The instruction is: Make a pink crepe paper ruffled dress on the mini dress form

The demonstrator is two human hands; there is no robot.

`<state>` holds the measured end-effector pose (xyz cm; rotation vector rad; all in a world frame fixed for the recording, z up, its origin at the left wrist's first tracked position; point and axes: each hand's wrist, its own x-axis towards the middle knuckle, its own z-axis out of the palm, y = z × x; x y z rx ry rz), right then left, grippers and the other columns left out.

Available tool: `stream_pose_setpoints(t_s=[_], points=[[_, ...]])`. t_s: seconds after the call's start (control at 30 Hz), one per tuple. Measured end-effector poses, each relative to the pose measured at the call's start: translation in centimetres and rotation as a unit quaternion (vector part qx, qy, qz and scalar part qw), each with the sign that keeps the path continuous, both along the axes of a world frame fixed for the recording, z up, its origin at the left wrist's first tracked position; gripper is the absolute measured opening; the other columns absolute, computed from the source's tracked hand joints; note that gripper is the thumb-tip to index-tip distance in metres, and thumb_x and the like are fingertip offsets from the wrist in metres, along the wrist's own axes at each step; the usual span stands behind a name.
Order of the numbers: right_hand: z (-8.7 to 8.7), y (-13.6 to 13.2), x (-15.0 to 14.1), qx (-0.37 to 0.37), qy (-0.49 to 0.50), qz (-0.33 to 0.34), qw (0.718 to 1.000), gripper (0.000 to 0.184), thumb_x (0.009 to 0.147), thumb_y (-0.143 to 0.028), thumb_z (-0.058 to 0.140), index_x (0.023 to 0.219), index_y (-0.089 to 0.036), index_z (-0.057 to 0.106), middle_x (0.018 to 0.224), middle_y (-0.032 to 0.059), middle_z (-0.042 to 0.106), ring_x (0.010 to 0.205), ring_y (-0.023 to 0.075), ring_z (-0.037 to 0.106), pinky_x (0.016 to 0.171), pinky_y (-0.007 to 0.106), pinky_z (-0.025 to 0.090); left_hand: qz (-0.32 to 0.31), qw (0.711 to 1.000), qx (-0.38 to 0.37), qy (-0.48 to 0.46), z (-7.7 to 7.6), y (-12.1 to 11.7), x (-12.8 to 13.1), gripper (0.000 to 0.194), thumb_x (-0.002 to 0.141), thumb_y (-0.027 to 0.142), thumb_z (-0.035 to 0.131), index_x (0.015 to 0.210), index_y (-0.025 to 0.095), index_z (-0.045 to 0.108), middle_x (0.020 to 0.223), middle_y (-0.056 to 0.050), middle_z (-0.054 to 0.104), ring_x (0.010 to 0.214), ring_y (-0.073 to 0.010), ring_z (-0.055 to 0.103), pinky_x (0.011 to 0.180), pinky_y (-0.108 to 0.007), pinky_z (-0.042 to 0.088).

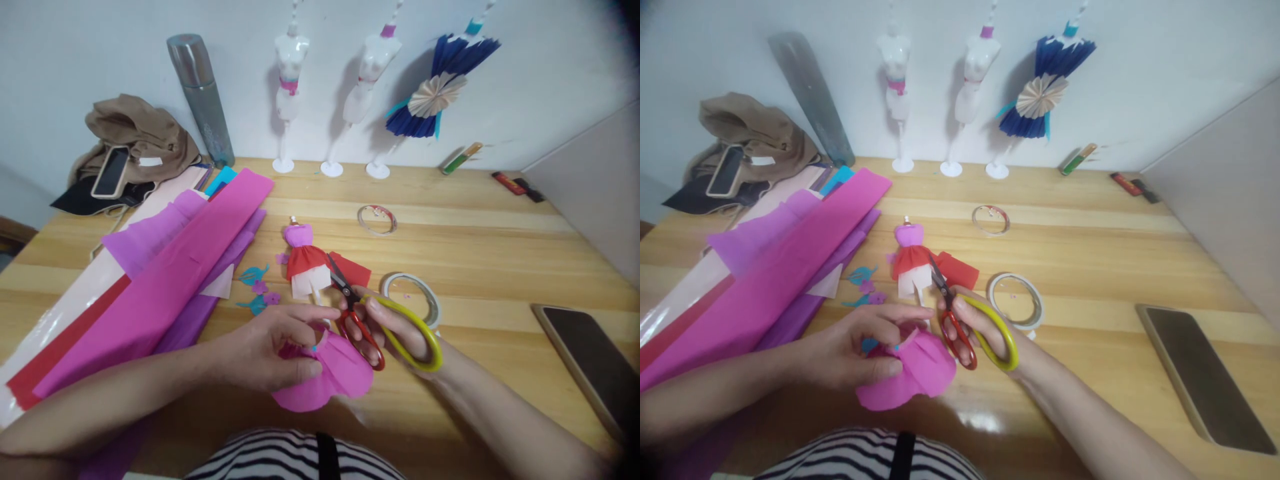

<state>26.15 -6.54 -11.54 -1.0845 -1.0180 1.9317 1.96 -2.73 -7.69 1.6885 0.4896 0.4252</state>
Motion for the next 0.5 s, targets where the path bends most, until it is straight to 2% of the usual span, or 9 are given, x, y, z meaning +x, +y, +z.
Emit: stream_pose_setpoints(t_s=[0.17,0.37,0.5], points=[[0.7,-0.6,0.4,-0.006,-0.012,0.002,1.0,0.047,0.088,-0.065,0.056,0.096,-0.019,0.056,0.069,-0.0003,0.057,0.038,0.0068,0.049,0.035,0.018,0.033,0.002,1.0,-0.006,0.002,-0.1,-0.1,-0.2,0.035,0.081,0.025,0.066,0.057,0.017,0.042,0.126,-0.016,0.066,0.123,-0.0277,0.061,0.094,-0.035,0.047],[1.2,-1.4,1.2,-0.016,-0.026,0.012,0.999,0.045,0.091,-0.063,0.052,0.1,-0.019,0.054,0.071,-0.0009,0.056,0.039,0.0061,0.047,0.035,0.018,0.034,0.007,1.0,0.002,-0.011,-0.6,-0.2,-0.1,0.029,0.077,0.019,0.067,0.057,0.017,0.046,0.121,-0.013,0.069,0.118,-0.0253,0.063,0.096,-0.034,0.047],[1.6,-1.9,1.5,-0.023,-0.029,0.003,0.999,0.043,0.092,-0.062,0.052,0.101,-0.019,0.053,0.07,-0.0018,0.056,0.038,0.006,0.047,0.035,0.018,0.033,0.0,1.0,-0.001,-0.008,-0.5,-0.3,-0.2,0.031,0.078,0.017,0.066,0.056,0.017,0.044,0.126,-0.015,0.067,0.121,-0.0274,0.062,0.093,-0.034,0.048]])
